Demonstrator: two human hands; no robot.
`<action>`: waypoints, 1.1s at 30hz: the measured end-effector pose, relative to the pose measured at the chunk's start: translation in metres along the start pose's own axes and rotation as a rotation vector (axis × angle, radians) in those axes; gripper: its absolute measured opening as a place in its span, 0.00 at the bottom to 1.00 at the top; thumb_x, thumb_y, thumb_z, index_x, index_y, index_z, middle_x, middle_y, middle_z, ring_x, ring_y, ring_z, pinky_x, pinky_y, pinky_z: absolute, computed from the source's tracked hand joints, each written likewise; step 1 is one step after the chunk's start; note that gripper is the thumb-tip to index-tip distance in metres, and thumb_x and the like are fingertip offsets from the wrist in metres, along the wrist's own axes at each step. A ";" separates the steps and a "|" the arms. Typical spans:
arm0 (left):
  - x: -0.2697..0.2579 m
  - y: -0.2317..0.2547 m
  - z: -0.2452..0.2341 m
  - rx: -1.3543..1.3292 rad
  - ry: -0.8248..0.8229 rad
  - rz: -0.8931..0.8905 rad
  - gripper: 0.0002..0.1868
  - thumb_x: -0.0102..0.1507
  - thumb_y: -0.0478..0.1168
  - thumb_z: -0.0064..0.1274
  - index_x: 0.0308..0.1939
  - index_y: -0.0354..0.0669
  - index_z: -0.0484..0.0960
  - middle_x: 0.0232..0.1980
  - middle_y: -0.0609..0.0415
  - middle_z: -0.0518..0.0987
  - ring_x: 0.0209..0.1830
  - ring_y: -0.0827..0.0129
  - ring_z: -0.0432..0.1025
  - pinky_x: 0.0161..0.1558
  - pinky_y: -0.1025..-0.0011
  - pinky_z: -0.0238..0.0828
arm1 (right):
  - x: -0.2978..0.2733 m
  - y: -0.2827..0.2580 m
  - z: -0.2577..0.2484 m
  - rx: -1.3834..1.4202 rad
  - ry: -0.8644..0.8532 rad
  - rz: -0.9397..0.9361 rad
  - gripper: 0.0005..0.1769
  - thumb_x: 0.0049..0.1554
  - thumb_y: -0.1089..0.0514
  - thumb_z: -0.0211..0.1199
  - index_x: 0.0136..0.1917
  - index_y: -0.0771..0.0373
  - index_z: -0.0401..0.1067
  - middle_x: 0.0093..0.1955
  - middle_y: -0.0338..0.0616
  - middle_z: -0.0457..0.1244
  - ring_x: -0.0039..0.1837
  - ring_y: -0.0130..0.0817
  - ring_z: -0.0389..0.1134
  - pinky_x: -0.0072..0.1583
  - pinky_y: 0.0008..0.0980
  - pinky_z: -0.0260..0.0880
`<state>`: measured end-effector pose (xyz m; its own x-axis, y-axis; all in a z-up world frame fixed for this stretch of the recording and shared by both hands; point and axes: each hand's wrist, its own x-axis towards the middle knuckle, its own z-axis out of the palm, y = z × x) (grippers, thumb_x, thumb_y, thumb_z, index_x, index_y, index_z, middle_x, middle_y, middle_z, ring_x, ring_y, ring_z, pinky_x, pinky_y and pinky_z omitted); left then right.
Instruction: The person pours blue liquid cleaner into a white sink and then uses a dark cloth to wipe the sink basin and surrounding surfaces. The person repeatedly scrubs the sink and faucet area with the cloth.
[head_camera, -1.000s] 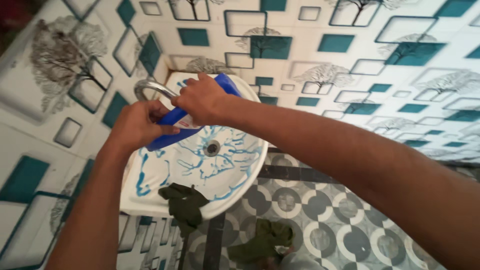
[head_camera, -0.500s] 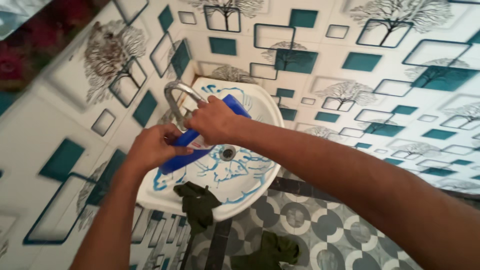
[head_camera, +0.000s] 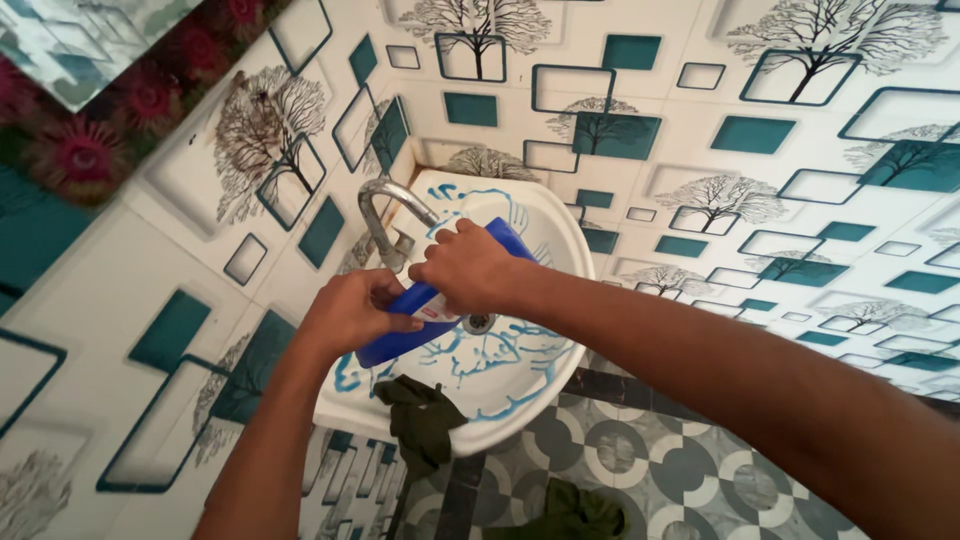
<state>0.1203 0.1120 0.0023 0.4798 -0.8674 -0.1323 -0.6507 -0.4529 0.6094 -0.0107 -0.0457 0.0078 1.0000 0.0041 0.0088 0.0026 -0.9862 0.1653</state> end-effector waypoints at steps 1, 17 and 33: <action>0.003 0.000 0.000 -0.001 0.005 0.003 0.22 0.42 0.43 0.76 0.38 0.41 0.87 0.37 0.51 0.88 0.37 0.67 0.83 0.44 0.69 0.77 | 0.000 0.002 0.000 0.000 0.003 0.006 0.27 0.43 0.45 0.75 0.57 0.45 0.77 0.50 0.36 0.70 0.60 0.40 0.68 0.57 0.43 0.64; 0.024 -0.002 -0.012 0.025 0.018 -0.037 0.23 0.43 0.42 0.77 0.39 0.40 0.88 0.38 0.49 0.88 0.38 0.63 0.83 0.45 0.66 0.77 | 0.019 0.011 0.013 -0.005 0.065 0.048 0.25 0.46 0.47 0.72 0.58 0.47 0.76 0.52 0.39 0.69 0.62 0.40 0.67 0.59 0.45 0.64; 0.016 -0.019 0.001 0.018 0.139 0.056 0.26 0.44 0.42 0.76 0.44 0.39 0.86 0.41 0.48 0.86 0.40 0.62 0.82 0.46 0.66 0.76 | 0.013 0.007 0.011 0.006 0.115 0.041 0.29 0.43 0.48 0.73 0.59 0.49 0.74 0.53 0.43 0.69 0.61 0.43 0.68 0.57 0.48 0.64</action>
<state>0.1396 0.1063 -0.0118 0.5187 -0.8549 0.0114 -0.6883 -0.4097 0.5986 0.0029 -0.0539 -0.0017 0.9915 -0.0179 0.1285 -0.0381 -0.9869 0.1565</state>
